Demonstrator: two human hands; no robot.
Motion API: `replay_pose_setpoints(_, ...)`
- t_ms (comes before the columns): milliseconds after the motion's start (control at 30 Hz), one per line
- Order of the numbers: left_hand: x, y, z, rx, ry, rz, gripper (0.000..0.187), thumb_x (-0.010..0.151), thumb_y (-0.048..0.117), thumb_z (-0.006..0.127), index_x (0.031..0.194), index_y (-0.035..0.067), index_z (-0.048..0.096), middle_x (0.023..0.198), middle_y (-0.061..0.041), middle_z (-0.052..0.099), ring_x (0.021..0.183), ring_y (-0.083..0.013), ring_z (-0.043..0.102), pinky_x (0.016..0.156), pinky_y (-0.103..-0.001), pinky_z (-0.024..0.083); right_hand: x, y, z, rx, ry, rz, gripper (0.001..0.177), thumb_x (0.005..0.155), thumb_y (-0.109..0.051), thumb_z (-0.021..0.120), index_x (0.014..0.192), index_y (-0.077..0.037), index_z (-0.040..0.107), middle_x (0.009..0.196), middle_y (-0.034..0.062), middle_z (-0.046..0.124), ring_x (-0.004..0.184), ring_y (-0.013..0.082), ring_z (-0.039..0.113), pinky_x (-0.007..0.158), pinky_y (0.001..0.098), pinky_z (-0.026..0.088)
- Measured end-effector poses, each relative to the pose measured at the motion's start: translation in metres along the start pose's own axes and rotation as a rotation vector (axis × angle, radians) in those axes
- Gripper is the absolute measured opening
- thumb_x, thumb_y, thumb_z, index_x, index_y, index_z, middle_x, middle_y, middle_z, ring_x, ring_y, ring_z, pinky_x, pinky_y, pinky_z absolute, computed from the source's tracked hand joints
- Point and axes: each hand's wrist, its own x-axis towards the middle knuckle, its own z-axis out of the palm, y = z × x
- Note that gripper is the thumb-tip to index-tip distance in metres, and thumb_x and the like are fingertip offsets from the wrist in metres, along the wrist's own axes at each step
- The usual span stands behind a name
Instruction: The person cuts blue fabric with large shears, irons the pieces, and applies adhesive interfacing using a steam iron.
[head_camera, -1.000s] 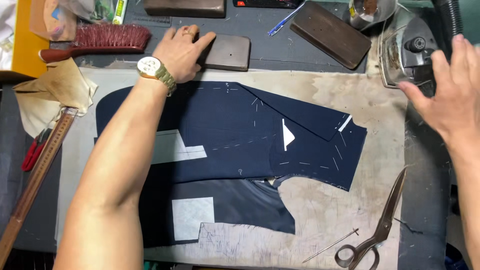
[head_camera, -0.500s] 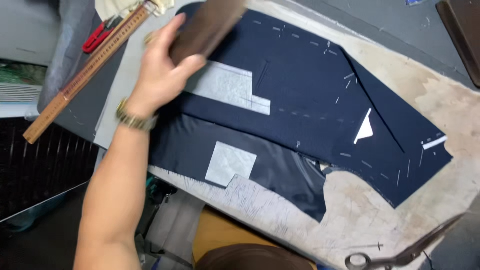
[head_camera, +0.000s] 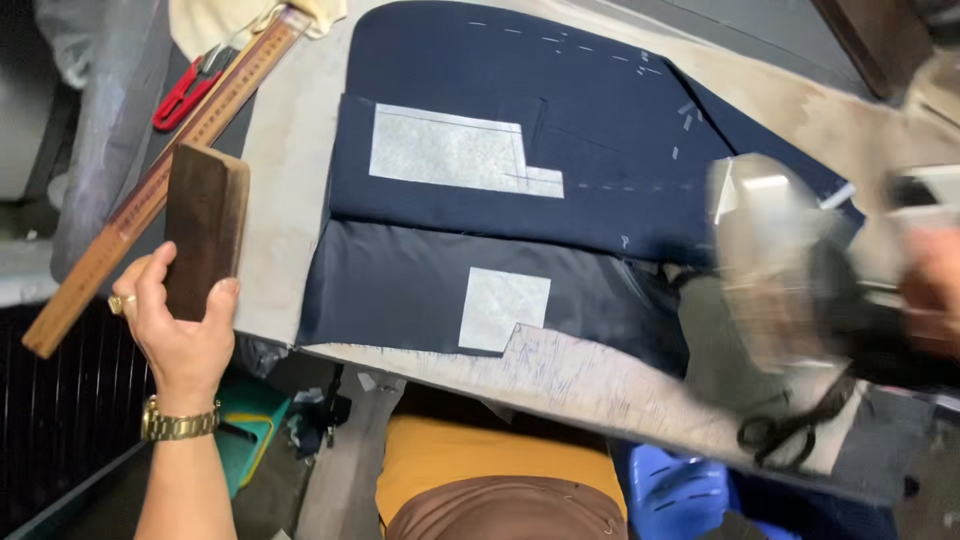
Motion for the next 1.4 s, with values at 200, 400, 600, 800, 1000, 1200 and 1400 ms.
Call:
replay_pose_setpoints(200,-0.005,-0.027,0.014,0.019,-0.026,0.083,0.056,0.086,0.006,0.085,0.134,-0.012,0.061,0.124,-0.032,0.052,0.116,-0.0475,0.050,0.102,-0.058,0.043,-0.111,-0.199,0.182,-0.507,-0.263,-0.439,0.033,0.093,-0.048,0.065,0.112,-0.022,0.066,0.084,0.0015,0.072,0.072,0.0225,0.067,0.062,0.0389,0.051)
replay_pose_setpoints(400,-0.009,-0.030,0.018,0.043,-0.029,0.108,0.058,0.081,0.007,0.089,0.132,-0.010,0.066,0.127,-0.027,0.047,0.116,-0.0441,0.048,0.100,-0.057,0.045,-0.104,-0.207,0.270,-0.737,-0.286,-0.775,0.055,0.102,-0.062,0.057,0.085,-0.010,0.043,0.067,0.0078,0.059,0.053,0.0454,0.059,0.044,0.0562,0.045)
replay_pose_setpoints(600,-0.011,-0.033,0.023,0.078,0.008,0.153,0.057,0.083,0.009,0.087,0.133,-0.006,0.065,0.128,-0.031,0.049,0.111,-0.0497,0.051,0.094,-0.059,0.044,-0.109,-0.227,0.272,-0.849,-0.507,-0.649,0.059,0.103,-0.068,0.045,0.093,-0.010,0.044,0.076,0.0130,0.067,0.063,0.0508,0.064,0.054,0.0581,0.052)
replay_pose_setpoints(800,-0.015,-0.036,0.030,0.205,0.067,0.205,0.049,0.086,0.015,0.091,0.128,-0.005,0.072,0.129,-0.030,0.056,0.108,-0.0510,0.057,0.089,-0.061,0.045,-0.136,-0.238,0.272,-0.915,-0.803,-0.599,0.062,0.103,-0.071,0.030,0.108,-0.012,0.049,0.067,0.0065,0.062,0.050,0.0290,0.065,0.044,0.0412,0.058)
replay_pose_setpoints(1000,-0.011,-0.015,0.026,0.326,0.015,0.172,0.044,0.091,0.021,0.083,0.124,-0.007,0.075,0.134,-0.033,0.063,0.120,-0.0488,0.062,0.100,-0.056,0.039,-0.205,-0.182,0.290,-0.772,-0.717,-0.682,0.062,0.103,-0.073,0.038,0.103,-0.012,0.051,0.072,0.0092,0.063,0.048,0.0353,0.065,0.038,0.0494,0.055)
replay_pose_setpoints(1200,-0.008,-0.001,0.039,0.386,0.027,0.129,0.044,0.096,0.021,0.082,0.124,-0.010,0.067,0.138,-0.031,0.064,0.122,-0.0498,0.064,0.096,-0.058,0.040,-0.225,-0.170,0.265,-0.628,-0.563,-0.715,0.059,0.104,-0.067,0.044,0.097,-0.009,0.054,0.074,0.0109,0.066,0.048,0.0380,0.064,0.035,0.0518,0.048)
replay_pose_setpoints(1400,-0.014,0.002,0.043,0.454,0.070,0.192,0.046,0.098,0.020,0.087,0.126,-0.011,0.068,0.137,-0.031,0.068,0.118,-0.0508,0.068,0.090,-0.057,0.043,-0.181,-0.190,0.256,-0.581,-0.166,-0.665,0.059,0.100,-0.066,0.053,0.093,-0.008,0.053,0.063,0.0090,0.061,0.043,0.0389,0.063,0.029,0.0538,0.045)
